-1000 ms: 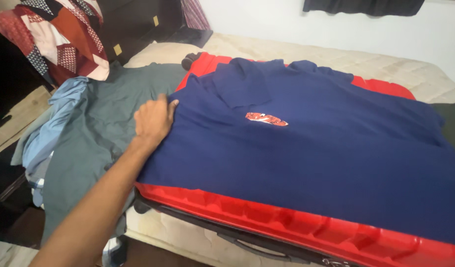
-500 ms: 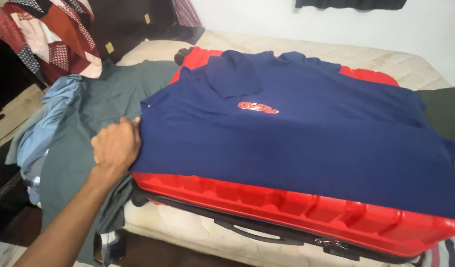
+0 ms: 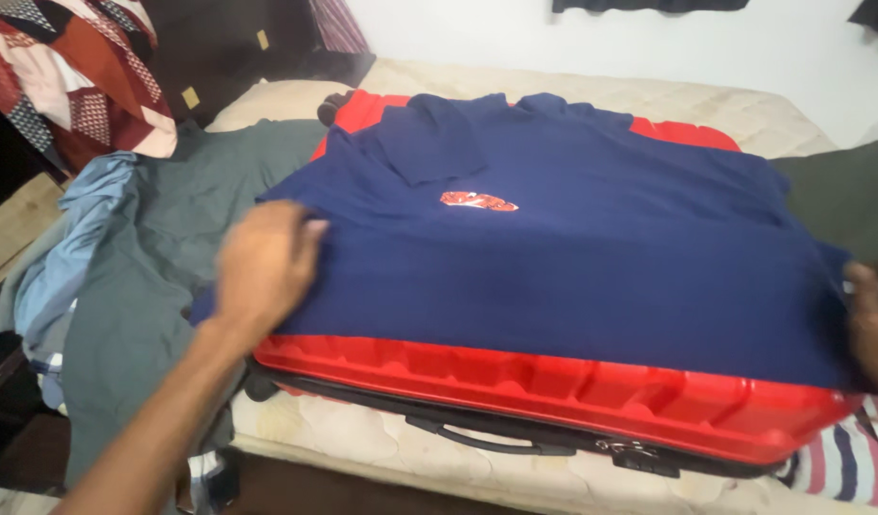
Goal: The person folds several garments on a red suitcase placed on a bed. They fold a pair of green trousers, a navy blue t-shirt with a graphic, and a grey shirt, stacking each folded item beside the suitcase.
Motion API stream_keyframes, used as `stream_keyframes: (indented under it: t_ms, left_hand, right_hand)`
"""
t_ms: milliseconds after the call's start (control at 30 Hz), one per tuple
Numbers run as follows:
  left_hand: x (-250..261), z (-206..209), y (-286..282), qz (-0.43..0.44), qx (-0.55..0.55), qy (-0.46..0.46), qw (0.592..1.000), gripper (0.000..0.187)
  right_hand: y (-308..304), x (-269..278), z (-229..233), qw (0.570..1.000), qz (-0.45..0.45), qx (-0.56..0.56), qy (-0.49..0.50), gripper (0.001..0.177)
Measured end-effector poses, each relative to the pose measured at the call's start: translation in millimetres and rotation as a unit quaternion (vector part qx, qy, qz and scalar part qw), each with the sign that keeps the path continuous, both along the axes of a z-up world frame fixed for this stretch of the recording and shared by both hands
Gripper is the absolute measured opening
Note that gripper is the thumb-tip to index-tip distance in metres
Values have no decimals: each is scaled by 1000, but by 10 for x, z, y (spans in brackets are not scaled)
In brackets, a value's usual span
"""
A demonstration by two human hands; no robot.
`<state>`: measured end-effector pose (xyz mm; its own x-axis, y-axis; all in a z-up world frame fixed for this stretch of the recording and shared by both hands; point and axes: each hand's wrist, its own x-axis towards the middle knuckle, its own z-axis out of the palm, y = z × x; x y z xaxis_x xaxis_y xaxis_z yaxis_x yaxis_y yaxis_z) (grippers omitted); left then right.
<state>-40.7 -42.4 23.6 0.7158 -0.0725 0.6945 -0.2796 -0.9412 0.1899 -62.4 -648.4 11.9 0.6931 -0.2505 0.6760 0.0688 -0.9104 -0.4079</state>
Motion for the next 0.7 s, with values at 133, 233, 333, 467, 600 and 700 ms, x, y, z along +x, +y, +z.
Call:
stream_keyframes:
  t_ms: [133,233,333,467,600,700]
  left_hand:
    - [156,-116,-1011,-239,8,25,971,39]
    - [296,-235,-1691,-274,80,91,954,60]
    - [331,-239,-1825,-222,110,172,954,74]
    - [376,-194,-1431,-194,120,187,955,77]
    - [408,-247,-786,-123,85,199,969,78]
    - [476,-312,-325,-63,103,219,968,78]
  right_hand:
    - [982,-50,166,982,178,-70,-10,39]
    - [1584,78,122,947,279,-135,84,53]
    - [1746,182,33,939,255,-184,141,67]
    - [1273,248,-132,940,190,-225,173,70]
    - [395,329,-269,943,58,-256,203,71]
    - [-96,301,-396,967,113,-181,140,73]
